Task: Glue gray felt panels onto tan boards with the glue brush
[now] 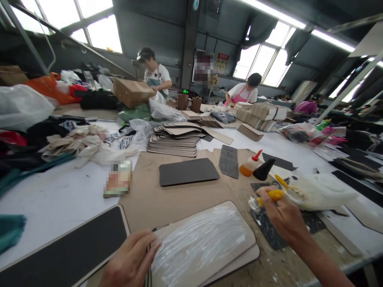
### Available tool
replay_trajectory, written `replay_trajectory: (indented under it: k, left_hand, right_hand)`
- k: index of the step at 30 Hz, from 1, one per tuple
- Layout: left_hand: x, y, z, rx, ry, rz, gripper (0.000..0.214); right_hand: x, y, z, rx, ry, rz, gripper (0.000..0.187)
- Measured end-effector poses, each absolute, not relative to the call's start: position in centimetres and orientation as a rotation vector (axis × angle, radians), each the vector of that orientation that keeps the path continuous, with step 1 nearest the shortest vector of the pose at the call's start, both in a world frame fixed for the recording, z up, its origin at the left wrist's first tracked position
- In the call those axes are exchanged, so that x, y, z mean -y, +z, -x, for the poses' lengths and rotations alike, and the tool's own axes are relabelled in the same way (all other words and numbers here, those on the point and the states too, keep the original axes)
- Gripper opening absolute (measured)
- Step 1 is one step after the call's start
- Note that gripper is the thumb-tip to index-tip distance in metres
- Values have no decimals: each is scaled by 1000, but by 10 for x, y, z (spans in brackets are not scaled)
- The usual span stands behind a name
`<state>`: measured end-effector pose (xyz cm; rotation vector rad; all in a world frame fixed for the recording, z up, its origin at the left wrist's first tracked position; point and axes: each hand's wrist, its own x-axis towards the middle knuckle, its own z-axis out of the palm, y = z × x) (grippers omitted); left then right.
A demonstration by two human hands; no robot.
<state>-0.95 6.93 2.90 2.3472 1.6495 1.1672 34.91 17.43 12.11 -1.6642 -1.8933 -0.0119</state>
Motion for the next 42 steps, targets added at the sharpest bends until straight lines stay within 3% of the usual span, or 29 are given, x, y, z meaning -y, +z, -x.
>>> replay_trajectory:
  k: [3, 9, 14, 23, 29, 36, 42]
  left_hand:
    - [-133, 33, 7, -1935, 1058, -2122, 25]
    - [-226, 12, -7, -2222, 828, -1992, 49]
    - [-236, -1, -15, -2191, 661, -2086, 43]
    - [-237, 12, -21, -2208, 521, -2042, 41]
    - [-231, 25, -24, -2137, 640, -1918, 43]
    - [-229, 47, -49, -1800, 1066, -1581, 32]
    - [-243, 68, -78, -1337, 1316, -1062, 46]
  right_hand:
    - [-231, 114, -329, 2124, 164, 1846, 33]
    - [-310, 61, -301, 2305, 153, 2119, 30]
    - [-323, 42, -291, 2335, 149, 2154, 27]
    - [-334, 61, -280, 2332, 117, 2216, 29]
    - [-328, 78, -272, 2389, 38, 2118, 25]
    - [-296, 100, -249, 2493, -192, 1942, 25]
    - [-256, 100, -233, 2630, -608, 1383, 22]
